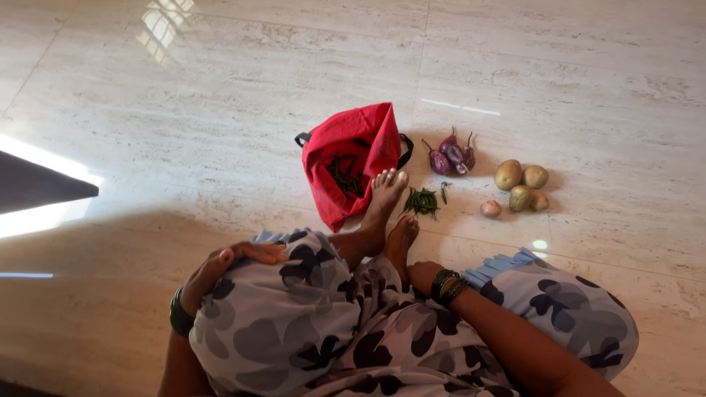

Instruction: The person sits on the floor and trims the ends of green chilies using a small knife. They take chilies from a red bag, cut the tips, and place the trimmed pieces on the floor. Other vegetables like eggplants and potatoes are visible nearby but not handled.

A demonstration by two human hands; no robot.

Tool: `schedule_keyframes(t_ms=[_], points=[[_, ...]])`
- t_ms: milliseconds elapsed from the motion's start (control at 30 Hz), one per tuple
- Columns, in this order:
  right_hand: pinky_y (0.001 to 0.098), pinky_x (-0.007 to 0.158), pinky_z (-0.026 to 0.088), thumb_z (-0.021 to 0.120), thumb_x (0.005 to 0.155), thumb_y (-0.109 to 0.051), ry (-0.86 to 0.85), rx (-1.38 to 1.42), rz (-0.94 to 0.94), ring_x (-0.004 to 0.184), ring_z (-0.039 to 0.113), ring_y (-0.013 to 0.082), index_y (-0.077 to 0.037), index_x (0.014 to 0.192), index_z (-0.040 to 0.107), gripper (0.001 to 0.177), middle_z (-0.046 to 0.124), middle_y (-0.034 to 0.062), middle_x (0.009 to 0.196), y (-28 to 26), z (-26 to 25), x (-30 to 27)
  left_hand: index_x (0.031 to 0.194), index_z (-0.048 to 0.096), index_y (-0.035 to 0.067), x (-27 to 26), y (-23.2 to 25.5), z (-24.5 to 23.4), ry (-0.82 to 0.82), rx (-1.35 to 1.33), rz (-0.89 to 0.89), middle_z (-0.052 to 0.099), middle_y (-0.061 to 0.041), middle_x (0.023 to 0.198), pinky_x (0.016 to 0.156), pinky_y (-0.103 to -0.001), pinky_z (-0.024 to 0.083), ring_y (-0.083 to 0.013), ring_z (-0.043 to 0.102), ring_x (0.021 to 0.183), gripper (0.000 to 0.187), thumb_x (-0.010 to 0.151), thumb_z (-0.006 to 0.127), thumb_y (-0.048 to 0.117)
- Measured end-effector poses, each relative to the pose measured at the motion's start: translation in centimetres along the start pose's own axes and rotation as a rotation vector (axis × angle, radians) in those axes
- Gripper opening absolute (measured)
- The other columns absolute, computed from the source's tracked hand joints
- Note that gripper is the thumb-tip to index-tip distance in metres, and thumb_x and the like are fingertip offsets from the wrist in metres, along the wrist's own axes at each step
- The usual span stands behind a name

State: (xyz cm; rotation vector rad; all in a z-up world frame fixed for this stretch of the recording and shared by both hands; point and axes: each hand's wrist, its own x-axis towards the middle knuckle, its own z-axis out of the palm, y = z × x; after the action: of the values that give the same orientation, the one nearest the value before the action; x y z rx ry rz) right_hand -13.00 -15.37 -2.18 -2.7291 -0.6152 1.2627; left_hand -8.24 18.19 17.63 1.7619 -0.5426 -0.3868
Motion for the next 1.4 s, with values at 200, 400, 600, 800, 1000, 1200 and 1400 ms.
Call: schedule_keyframes(t_ms=[200, 400, 600, 800, 1000, 1200, 1400], points=[[0.0443, 0.093, 0.057, 0.067, 0.091, -0.022, 0.02, -0.087, 0.052, 0.104, 0.071, 0.0333, -0.004, 0.11, 0.074, 0.028, 0.073, 0.0222, 0.114, -1.1, 0.3, 0.7, 0.115, 0.07, -0.007, -17.6, 5.2, -6.9, 0.072, -0.408, -0.115, 0.069, -0.027, 0.131, 0.116, -0.045, 0.035, -0.0388, 0.058, 0.129, 0.067, 0.104, 0.042, 0.052], [0.0462, 0.1, 0.05, 0.049, 0.1, -0.02, 0.559, 0.11, 0.203, 0.104, 0.069, 0.035, -0.009, 0.113, 0.068, 0.026, 0.072, 0.0192, 0.113, -0.9, 1.9, 9.1, 0.115, 0.072, 0.0, -22.2, 3.4, -5.0, 0.079, -0.238, -0.237, 0.072, -0.023, 0.123, 0.107, -0.045, 0.044, -0.0336, 0.064, 0.119, 0.058, 0.102, 0.045, 0.051], [0.0582, 0.097, 0.045, 0.025, 0.113, -0.021, 1.547, 0.474, 0.501, 0.101, 0.054, 0.0475, 0.004, 0.116, 0.05, 0.035, 0.057, 0.0297, 0.115, -5.2, 0.0, 13.0, 0.116, 0.073, 0.008, -22.7, 4.1, -10.1, 0.423, 0.118, -0.278, 0.076, -0.019, 0.116, 0.097, -0.045, 0.052, -0.0284, 0.07, 0.108, 0.05, 0.1, 0.049, 0.049], [0.053, 0.106, 0.035, 0.035, 0.108, -0.051, 1.307, 1.416, 0.38, 0.121, 0.049, 0.0418, -0.003, 0.121, 0.054, 0.053, 0.055, 0.0259, 0.131, -4.7, -0.6, 12.2, 0.115, 0.069, 0.014, -11.0, 2.3, -8.3, 0.515, 0.911, -0.447, 0.072, -0.009, 0.072, 0.063, -0.042, 0.059, -0.0238, 0.071, 0.064, 0.034, 0.103, 0.052, 0.04], [0.0437, 0.088, 0.057, 0.052, 0.097, -0.034, -0.013, 0.057, 0.037, 0.098, 0.074, 0.0317, -0.009, 0.111, 0.065, 0.031, 0.077, 0.0169, 0.106, 2.6, 4.8, 1.3, 0.121, 0.069, 0.017, 6.4, -6.9, 13.4, -0.159, 0.793, -0.188, 0.075, -0.01, 0.112, 0.098, -0.045, 0.052, -0.0269, 0.07, 0.105, 0.031, 0.098, 0.057, 0.035], [0.0459, 0.078, 0.059, 0.046, 0.102, -0.028, 0.131, 0.088, 0.139, 0.089, 0.073, 0.0335, -0.01, 0.106, 0.068, 0.028, 0.069, 0.0168, 0.097, 2.0, 3.6, -1.2, 0.114, 0.073, 0.013, 8.3, -14.4, 20.1, -0.366, 1.266, 0.089, 0.062, -0.011, 0.134, 0.121, -0.059, 0.016, -0.0323, 0.038, 0.147, 0.052, 0.097, 0.047, 0.055], [0.0474, 0.089, 0.054, 0.046, 0.103, -0.031, 0.057, 0.034, -0.059, 0.101, 0.068, 0.0357, -0.01, 0.113, 0.064, 0.03, 0.069, 0.0198, 0.112, 3.0, 7.0, 2.1, 0.12, 0.073, 0.012, 7.5, -15.5, 19.5, -0.85, 1.229, -0.4, 0.07, -0.012, 0.129, 0.111, -0.048, 0.04, -0.0263, 0.062, 0.125, 0.063, 0.103, 0.038, 0.061]])
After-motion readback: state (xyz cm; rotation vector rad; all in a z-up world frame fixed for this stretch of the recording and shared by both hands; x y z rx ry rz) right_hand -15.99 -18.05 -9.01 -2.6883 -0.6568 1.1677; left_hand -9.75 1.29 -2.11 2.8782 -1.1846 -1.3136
